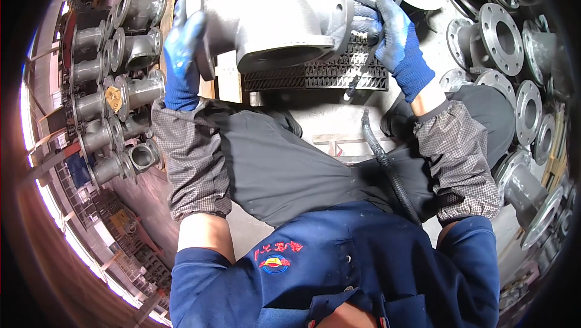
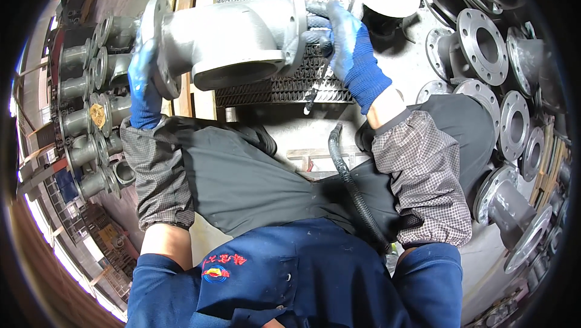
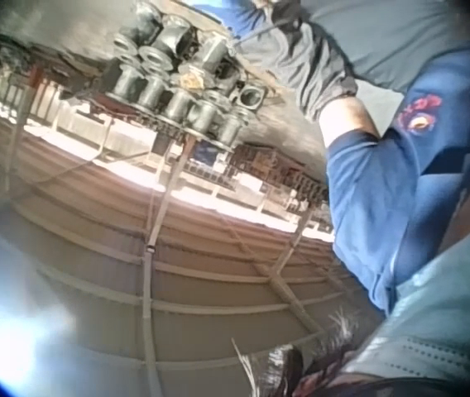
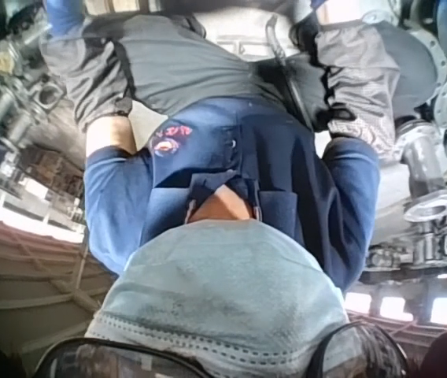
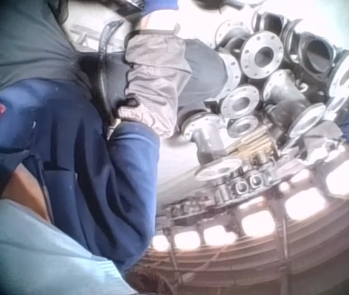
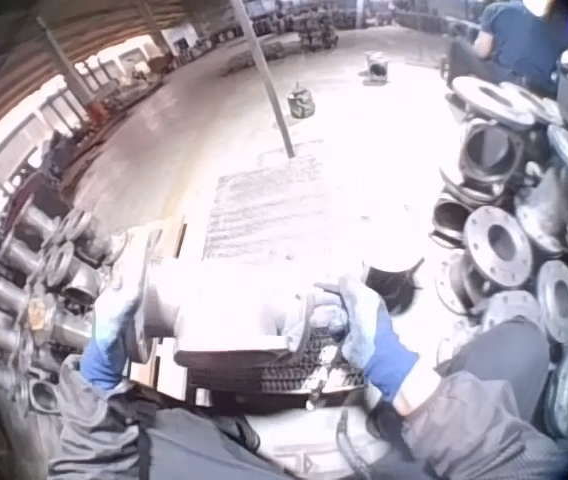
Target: The person uses a hand tool to clean and deburr the internal surfaces and bolt holes of cast metal pipe elbows on a wooden pallet.
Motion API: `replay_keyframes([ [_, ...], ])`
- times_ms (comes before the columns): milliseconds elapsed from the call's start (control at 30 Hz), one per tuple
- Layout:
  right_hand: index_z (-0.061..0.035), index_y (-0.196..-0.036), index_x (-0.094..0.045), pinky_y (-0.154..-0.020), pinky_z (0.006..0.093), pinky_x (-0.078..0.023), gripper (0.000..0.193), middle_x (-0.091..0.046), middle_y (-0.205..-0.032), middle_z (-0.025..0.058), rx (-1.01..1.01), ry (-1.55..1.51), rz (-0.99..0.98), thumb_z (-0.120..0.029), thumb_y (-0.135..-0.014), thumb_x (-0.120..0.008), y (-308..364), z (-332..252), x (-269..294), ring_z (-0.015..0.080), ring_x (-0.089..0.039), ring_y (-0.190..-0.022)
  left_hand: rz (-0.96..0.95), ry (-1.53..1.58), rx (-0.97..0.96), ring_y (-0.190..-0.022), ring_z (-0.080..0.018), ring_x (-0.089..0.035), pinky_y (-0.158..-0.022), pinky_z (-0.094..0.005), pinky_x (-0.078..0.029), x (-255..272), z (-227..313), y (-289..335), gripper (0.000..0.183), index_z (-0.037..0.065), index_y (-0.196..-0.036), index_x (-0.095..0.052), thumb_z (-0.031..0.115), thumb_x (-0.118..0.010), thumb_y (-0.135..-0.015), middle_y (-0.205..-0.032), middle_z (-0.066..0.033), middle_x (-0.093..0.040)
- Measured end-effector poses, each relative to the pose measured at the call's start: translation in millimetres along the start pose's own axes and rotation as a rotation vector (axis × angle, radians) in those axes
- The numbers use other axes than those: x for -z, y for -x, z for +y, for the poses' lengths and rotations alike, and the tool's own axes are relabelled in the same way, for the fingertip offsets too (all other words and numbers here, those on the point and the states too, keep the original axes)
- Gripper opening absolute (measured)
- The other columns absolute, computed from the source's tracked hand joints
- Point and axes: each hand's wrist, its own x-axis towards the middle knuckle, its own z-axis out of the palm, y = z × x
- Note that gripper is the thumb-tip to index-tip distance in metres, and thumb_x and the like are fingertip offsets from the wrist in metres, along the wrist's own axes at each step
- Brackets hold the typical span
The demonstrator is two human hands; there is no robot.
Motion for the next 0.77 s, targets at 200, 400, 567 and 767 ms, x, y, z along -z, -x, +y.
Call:
replay_keyframes([
  [200,-0.0018,-0.112,-0.059,-0.076,0.0283,-0.047,0.043,-0.063,-0.101,0.0131,-0.056,0.202,0.018,-0.035,-0.091,-0.041,-2.6,26.3,-19.5,0.0147,-0.061,-0.071,0.200,0.807,0.937,-0.118,-0.0246,-0.048,-0.103,-0.0412,-0.037,15.7,-14.9,55.1,0.054,0.000,-0.134,-0.040,0.037,-0.040,-0.094,-0.130,-0.0148,-0.048],
  [400,-0.0014,-0.111,-0.056,-0.082,0.0303,-0.044,0.039,-0.062,-0.091,0.0168,-0.057,0.424,0.067,-0.035,-0.093,-0.047,6.6,83.1,-37.3,0.0208,-0.058,-0.088,0.300,0.917,1.113,-0.117,-0.0249,-0.048,-0.100,-0.0415,-0.039,10.6,11.8,28.2,0.055,0.002,-0.135,-0.039,0.040,-0.037,-0.095,-0.129,-0.0148,-0.047],
  [567,-0.0010,-0.111,-0.057,-0.083,0.0288,-0.044,0.034,-0.063,-0.092,0.0101,-0.062,0.323,0.080,-0.030,-0.094,-0.050,18.1,75.0,-56.0,0.0157,-0.056,-0.090,0.364,1.090,1.179,-0.117,-0.0289,-0.048,-0.100,-0.0442,-0.039,3.8,21.6,16.1,0.056,0.003,-0.136,-0.037,0.042,-0.037,-0.095,-0.132,-0.0149,-0.046],
  [767,-0.0040,-0.120,-0.052,-0.088,0.0302,-0.045,0.036,-0.064,-0.099,0.0084,-0.043,0.106,-0.052,-0.030,-0.095,-0.051,-4.7,73.0,-42.9,0.0173,-0.058,-0.095,0.298,0.790,1.069,-0.123,-0.0224,-0.043,-0.106,-0.0356,-0.032,4.8,-4.2,24.2,0.049,0.000,-0.132,-0.042,0.034,-0.039,-0.098,-0.134,-0.0115,-0.045],
])
